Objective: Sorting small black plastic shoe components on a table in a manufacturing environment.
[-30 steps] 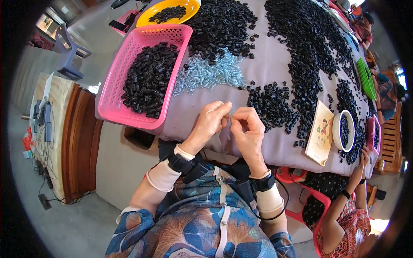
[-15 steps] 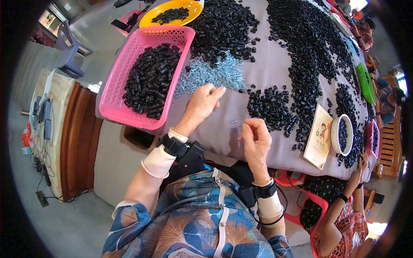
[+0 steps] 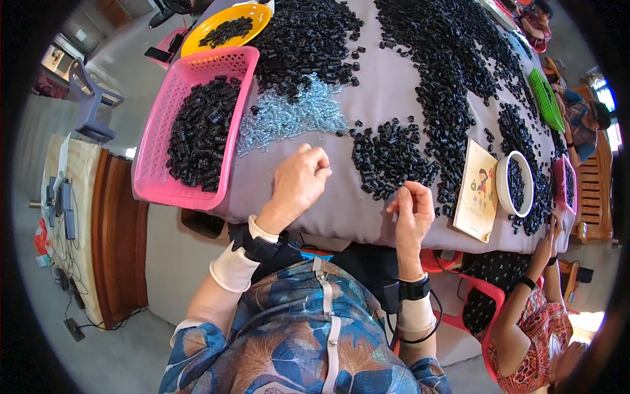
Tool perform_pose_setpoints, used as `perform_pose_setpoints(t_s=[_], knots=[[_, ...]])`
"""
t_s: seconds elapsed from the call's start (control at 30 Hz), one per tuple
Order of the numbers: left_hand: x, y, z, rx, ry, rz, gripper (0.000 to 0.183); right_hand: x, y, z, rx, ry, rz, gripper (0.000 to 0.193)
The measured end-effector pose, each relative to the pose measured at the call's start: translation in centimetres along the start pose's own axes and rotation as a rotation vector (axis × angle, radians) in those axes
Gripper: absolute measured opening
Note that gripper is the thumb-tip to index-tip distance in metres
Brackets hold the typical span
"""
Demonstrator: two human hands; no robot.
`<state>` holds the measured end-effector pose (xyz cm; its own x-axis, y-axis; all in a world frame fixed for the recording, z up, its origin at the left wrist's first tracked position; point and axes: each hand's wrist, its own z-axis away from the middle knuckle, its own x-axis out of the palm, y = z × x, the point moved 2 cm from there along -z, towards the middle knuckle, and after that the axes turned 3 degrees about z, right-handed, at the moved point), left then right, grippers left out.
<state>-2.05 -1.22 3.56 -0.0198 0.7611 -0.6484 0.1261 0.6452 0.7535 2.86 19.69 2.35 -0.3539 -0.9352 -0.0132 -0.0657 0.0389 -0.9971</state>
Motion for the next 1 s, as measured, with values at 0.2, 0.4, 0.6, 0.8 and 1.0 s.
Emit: perform_pose_setpoints(t_s=[0.2, 0.4, 0.6, 0.8, 1.0], knots=[[1.8, 2.8, -0.1, 0.113, -0.16, 0.207, 0.013, -0.1, 0.5, 0.2, 0.039, 0.021, -0.036, 0.006], [4.2, 4.3, 1.1, 0.141, -0.185, 0.047, 0.019, -0.1, 0.6, 0.4, 0.029, -0.023, 0.035, 0.007], [4.2, 3.9, 1.2, 0.138, -0.148, 0.114, 0.015, 0.1, 0.7, 0.3, -0.037, -0.046, 0.066, 0.007], [3.4, 3.0, 1.8, 0.101, -0.152, 0.499, 0.014, 1.1, -0.8, 0.9, -0.002, -0.108, 0.089, 0.007], [2.7, 3.0, 2.3, 0.026, -0.175, 0.614, 0.016, 2.5, -1.0, 1.4, -0.049, -0.189, 0.097, 0.008]])
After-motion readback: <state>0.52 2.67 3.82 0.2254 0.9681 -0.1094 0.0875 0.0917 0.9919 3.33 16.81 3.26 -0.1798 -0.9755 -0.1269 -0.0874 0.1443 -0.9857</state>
